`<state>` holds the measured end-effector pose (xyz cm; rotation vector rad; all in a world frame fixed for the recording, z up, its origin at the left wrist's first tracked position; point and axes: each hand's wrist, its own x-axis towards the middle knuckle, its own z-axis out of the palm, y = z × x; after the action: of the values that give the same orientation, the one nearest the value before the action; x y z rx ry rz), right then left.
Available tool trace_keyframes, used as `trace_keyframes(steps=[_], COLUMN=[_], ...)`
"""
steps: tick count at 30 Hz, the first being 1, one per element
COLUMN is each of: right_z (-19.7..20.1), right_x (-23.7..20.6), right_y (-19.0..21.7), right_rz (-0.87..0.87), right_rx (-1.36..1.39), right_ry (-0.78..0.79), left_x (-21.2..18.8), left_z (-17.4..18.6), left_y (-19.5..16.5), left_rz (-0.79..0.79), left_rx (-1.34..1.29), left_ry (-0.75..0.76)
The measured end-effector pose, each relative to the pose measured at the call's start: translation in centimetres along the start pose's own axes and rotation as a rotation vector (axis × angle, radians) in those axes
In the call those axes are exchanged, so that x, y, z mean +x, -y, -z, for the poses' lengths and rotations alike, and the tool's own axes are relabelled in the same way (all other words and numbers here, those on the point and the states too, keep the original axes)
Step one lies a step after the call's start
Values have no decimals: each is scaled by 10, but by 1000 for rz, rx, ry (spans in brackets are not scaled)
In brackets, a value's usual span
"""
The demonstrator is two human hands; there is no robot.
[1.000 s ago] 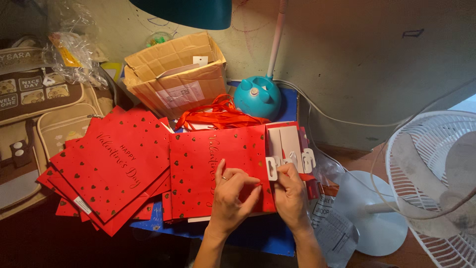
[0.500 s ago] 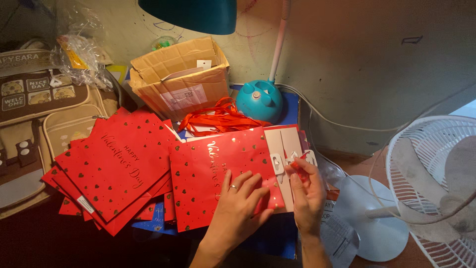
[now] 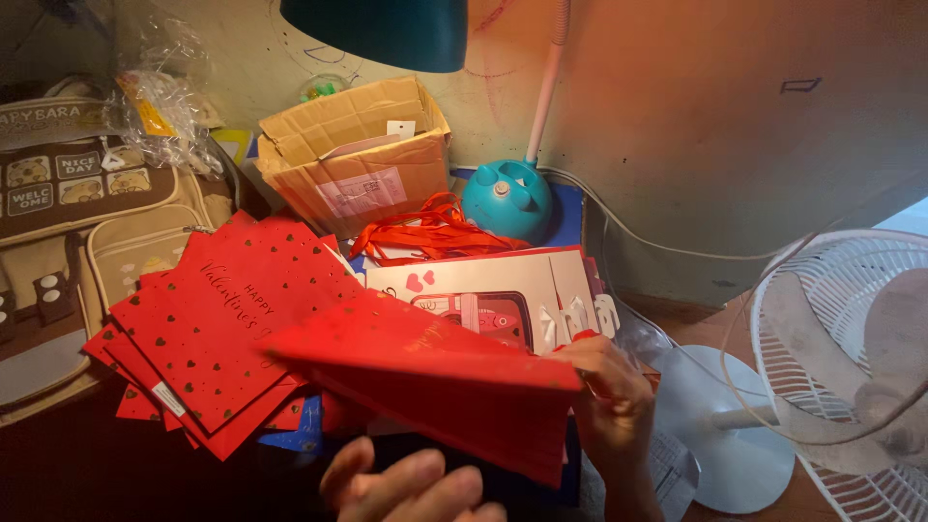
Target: The person ties ribbons on red Valentine's Day gift bags. They thread red and white ribbons through the bag handles and tie them into bows, handling several bags one at a time on a cluttered table.
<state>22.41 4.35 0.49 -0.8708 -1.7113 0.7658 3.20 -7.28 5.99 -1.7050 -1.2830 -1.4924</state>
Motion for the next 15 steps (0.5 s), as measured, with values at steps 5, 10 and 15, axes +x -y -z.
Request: trace_keyframes(steps=[5, 10, 15], right_z=[-11, -10, -13], right_x=[11, 38, 81], right_y=[-22, -6, 16], right_rz=[-512, -195, -15], right_rx=[570, 125, -32], right_ry=[27, -101, -109], left_x=[-18, -20, -32], left_z=[-31, -90, -96], left_y=[16, 41, 42], left_rz=[2, 377, 458], left_rx=[-211, -110, -79], left_ry=[60, 449, 538])
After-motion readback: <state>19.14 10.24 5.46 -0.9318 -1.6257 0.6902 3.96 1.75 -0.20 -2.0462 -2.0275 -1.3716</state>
